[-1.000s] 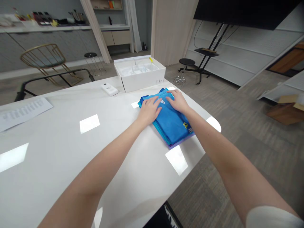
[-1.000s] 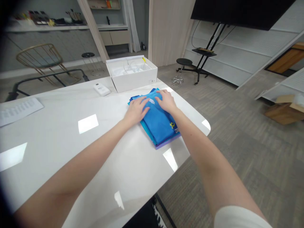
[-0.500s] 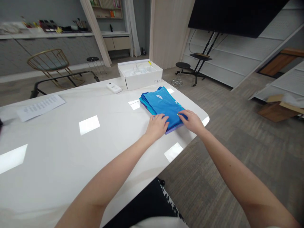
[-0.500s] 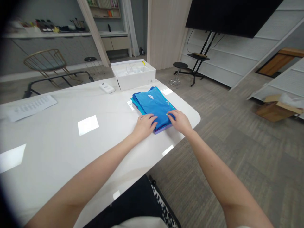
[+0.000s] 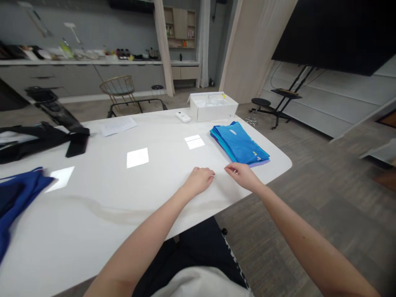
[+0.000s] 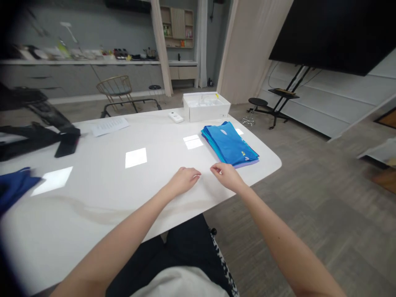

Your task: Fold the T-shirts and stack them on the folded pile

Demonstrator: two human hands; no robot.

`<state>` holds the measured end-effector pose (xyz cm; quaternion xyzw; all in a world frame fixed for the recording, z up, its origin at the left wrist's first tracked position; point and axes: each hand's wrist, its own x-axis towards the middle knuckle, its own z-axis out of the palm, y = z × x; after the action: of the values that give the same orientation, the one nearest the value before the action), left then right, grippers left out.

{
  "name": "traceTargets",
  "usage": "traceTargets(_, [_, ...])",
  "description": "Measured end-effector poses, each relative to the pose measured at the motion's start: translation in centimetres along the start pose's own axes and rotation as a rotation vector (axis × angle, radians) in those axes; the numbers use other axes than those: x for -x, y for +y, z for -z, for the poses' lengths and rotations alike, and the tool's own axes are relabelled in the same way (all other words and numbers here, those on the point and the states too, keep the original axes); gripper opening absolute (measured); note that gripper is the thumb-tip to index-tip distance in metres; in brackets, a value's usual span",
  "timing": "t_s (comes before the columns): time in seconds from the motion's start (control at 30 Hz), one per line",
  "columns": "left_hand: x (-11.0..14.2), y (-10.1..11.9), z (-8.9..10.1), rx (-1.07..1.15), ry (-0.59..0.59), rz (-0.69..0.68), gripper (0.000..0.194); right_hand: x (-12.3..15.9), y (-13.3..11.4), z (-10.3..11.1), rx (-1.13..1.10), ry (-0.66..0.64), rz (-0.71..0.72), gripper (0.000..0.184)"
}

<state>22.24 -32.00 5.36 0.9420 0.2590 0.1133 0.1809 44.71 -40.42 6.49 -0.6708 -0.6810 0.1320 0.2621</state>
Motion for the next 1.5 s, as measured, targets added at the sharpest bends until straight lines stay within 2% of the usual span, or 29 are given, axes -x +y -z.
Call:
traceTargets(0.1, [5.1, -4.3, 2.6, 0.015, 0.073, 0.156, 0.032, -3.4, -6.0, -5.1, -0.090, -0.118, 0.103, 0.023])
traceTargets(0.27, [15.3, -12.0, 6.9, 0.037, 0.217, 0.519, 0.031, -8.9, -14.6, -13.7, -0.129, -0.204, 0.151, 0.020])
traceTargets(0.43, [25.6, -17.9, 10.0, -0.026, 0.338, 0.797, 0.030, -13.6, -23.3, -21.8, -0.239, -0.337, 0.275, 0.020])
traceTargets(0.57, [33.0, -21.3, 12.1, -0.167, 0.463, 0.998, 0.028, -15.9, -31.8, -28.1, -0.278, -0.457, 0.451, 0.019])
traceTargets(0.7, [40.0, -23.5, 14.1, -0.413, 0.592, 1.243, 0.028, -17.4, -41.0, -33.7, -0.251, -0.547, 0.597, 0.018])
traceTargets(0.8, [44.3, -24.7, 14.6, -0.547, 0.666, 1.428, 0.029, -17.9, -46.9, -37.3, -0.212, -0.569, 0.660, 0.019])
traceTargets(0.87, [46.6, -25.5, 14.4, -0.534, 0.695, 1.508, 0.031, -18.0, -50.0, -39.4, -0.187, -0.559, 0.697, 0.021])
traceTargets(0.93, [48.2, -26.3, 14.2, -0.460, 0.691, 1.549, 0.029, -17.9, -52.2, -41.3, -0.164, -0.529, 0.738, 0.022])
traceTargets(1.03, [49.5, -27.0, 13.9, -0.390, 0.664, 1.563, 0.021, -17.6, -54.0, -43.3, -0.139, -0.480, 0.800, 0.023])
traceTargets(1.1, [49.7, -27.0, 14.0, -0.411, 0.663, 1.534, 0.022, -17.4, -54.6, -44.2, -0.142, -0.458, 0.836, 0.027])
traceTargets(1.2, [49.2, -26.5, 14.5, -0.453, 0.751, 1.440, 0.022, -17.4, -55.0, -44.8, -0.162, -0.436, 0.874, 0.036])
traceTargets(1.27, [48.3, -25.8, 14.9, -0.451, 0.821, 1.360, 0.021, -17.6, -55.1, -44.7, -0.157, -0.427, 0.898, 0.036])
traceTargets(1.37, [46.3, -24.6, 15.4, -0.438, 0.846, 1.208, 0.018, -18.1, -54.6, -43.7, -0.157, -0.410, 0.911, 0.032])
traceTargets(1.43, [44.4, -23.9, 15.6, -0.453, 0.842, 1.114, 0.018, -18.6, -53.5, -42.1, -0.204, -0.368, 0.887, 0.034])
traceTargets(1.5, [42.3, -23.3, 15.6, -0.478, 0.828, 1.042, 0.018, -19.1, -51.5, -39.7, -0.273, -0.302, 0.855, 0.036])
